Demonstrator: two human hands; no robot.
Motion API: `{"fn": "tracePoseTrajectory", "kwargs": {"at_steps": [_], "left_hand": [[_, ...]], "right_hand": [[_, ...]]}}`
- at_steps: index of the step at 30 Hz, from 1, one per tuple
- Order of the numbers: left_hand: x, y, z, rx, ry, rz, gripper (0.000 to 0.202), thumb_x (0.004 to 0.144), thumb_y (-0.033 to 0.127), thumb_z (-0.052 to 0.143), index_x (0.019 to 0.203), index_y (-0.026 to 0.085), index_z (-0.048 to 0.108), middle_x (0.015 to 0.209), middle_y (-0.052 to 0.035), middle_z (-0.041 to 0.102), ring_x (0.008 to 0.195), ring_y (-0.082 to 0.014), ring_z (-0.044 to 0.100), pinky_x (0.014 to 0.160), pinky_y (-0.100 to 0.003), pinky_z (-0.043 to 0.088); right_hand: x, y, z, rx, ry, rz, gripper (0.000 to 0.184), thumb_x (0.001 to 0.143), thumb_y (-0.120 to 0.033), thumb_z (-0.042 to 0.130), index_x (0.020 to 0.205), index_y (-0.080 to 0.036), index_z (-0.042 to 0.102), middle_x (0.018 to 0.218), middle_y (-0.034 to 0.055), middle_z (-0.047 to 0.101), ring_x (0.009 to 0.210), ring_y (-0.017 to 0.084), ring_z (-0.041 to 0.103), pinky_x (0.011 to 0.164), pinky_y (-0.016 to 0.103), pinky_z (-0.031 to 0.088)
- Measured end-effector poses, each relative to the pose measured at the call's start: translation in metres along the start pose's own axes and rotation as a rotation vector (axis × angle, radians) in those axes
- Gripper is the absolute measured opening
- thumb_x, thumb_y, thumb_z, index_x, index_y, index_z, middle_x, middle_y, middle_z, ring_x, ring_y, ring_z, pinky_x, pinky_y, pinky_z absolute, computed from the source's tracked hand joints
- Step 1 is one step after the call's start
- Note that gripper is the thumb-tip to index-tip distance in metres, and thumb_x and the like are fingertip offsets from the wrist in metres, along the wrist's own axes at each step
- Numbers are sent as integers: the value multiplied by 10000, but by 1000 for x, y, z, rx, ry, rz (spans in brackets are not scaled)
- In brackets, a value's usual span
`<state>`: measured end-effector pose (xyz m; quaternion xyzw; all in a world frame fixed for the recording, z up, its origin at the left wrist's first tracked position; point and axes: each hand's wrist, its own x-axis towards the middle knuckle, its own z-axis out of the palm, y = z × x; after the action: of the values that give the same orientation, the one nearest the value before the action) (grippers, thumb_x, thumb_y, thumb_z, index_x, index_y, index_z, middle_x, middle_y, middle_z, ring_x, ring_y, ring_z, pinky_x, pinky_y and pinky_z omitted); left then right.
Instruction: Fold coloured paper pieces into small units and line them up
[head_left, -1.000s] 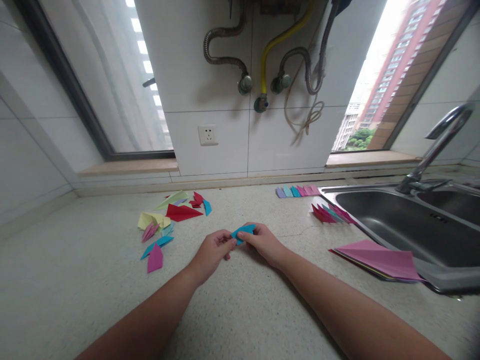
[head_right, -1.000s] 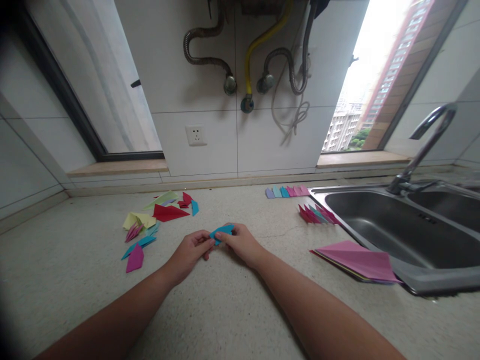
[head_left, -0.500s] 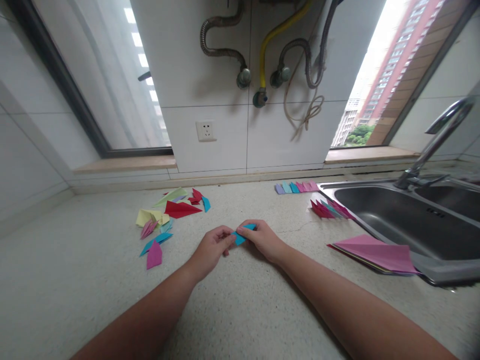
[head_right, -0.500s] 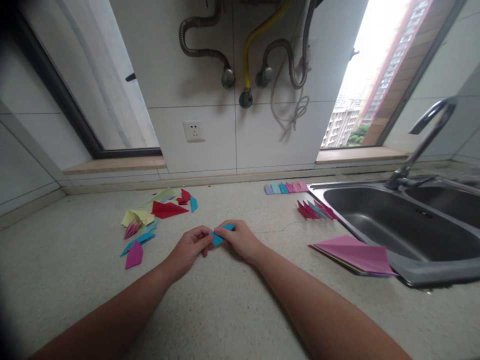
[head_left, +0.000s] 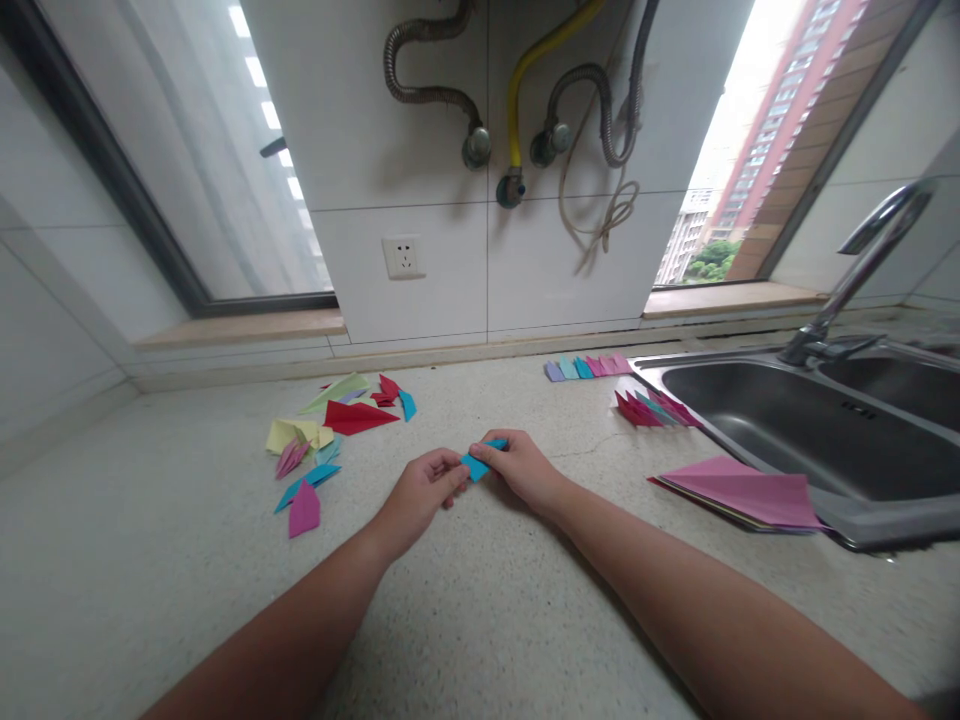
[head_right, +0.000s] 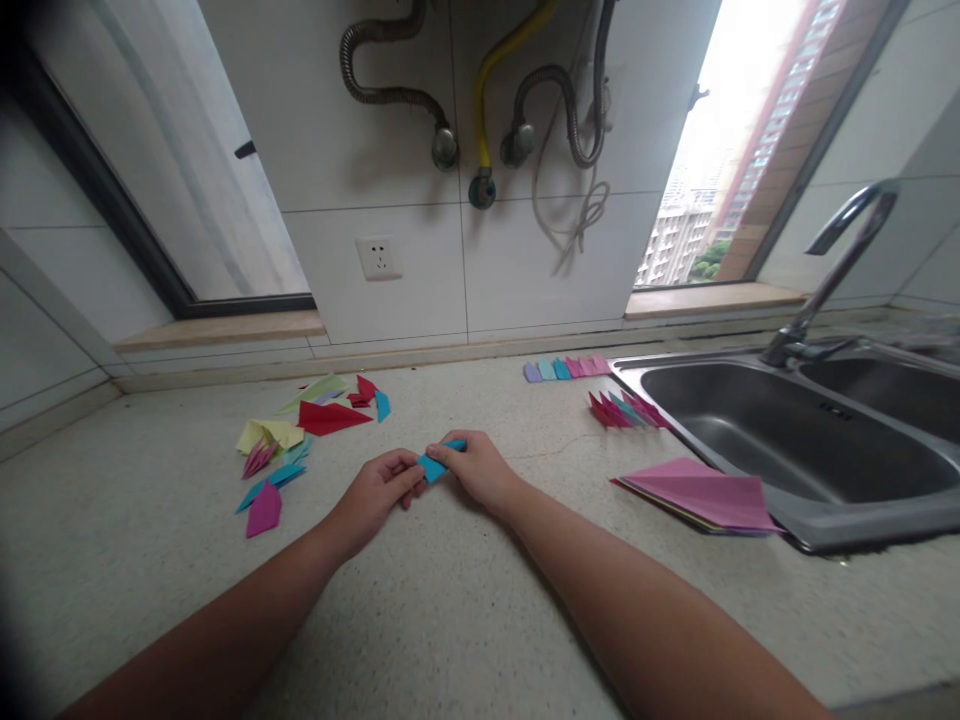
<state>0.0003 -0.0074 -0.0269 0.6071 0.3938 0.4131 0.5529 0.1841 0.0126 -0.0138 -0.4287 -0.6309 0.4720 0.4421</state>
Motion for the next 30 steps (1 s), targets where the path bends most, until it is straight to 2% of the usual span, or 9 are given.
{"fn": "tracePoseTrajectory", "kwargs": {"at_steps": [5,13,18,24,30], "left_hand": [[1,-3,1,56,-28,-18,252,792,397,675,841,155,626,714,-6,567,649,-124,508,540,-224,393],[4,-6,-3,-12,32,7,249,843,399,612,858,150,602,701,0,568,552,-92,472,513,-220,368],[4,-5,-4,-46,50,-9,242,842,389,612,856,148,590,711,-5,572,549,-93,470,508,-222,354],[2,-3,-5,-64,-40,22,230,857,372,606,820,145,587,724,-4,571,546,-80,447,517,-222,320],[0,-2,-5,-71,-96,79,200,869,343,600,905,148,625,824,-26,612,605,-89,458,564,-231,355]], "right_hand": [[-1,-4,-2,-36,16,25,299,791,-447,664,743,-152,659,540,-32,508,538,108,423,554,252,331],[-1,1,-6,23,-116,46,352,755,-481,712,821,-146,628,582,-34,521,531,94,416,506,236,279],[1,5,-8,16,-198,58,333,772,-473,694,746,-145,642,582,-27,522,523,89,394,513,244,274],[-1,2,-8,92,-248,23,337,760,-462,706,740,-128,672,693,25,641,634,128,523,668,279,402],[1,5,-6,69,-262,7,297,773,-418,688,764,-122,690,743,46,684,680,143,569,714,285,429]]}}
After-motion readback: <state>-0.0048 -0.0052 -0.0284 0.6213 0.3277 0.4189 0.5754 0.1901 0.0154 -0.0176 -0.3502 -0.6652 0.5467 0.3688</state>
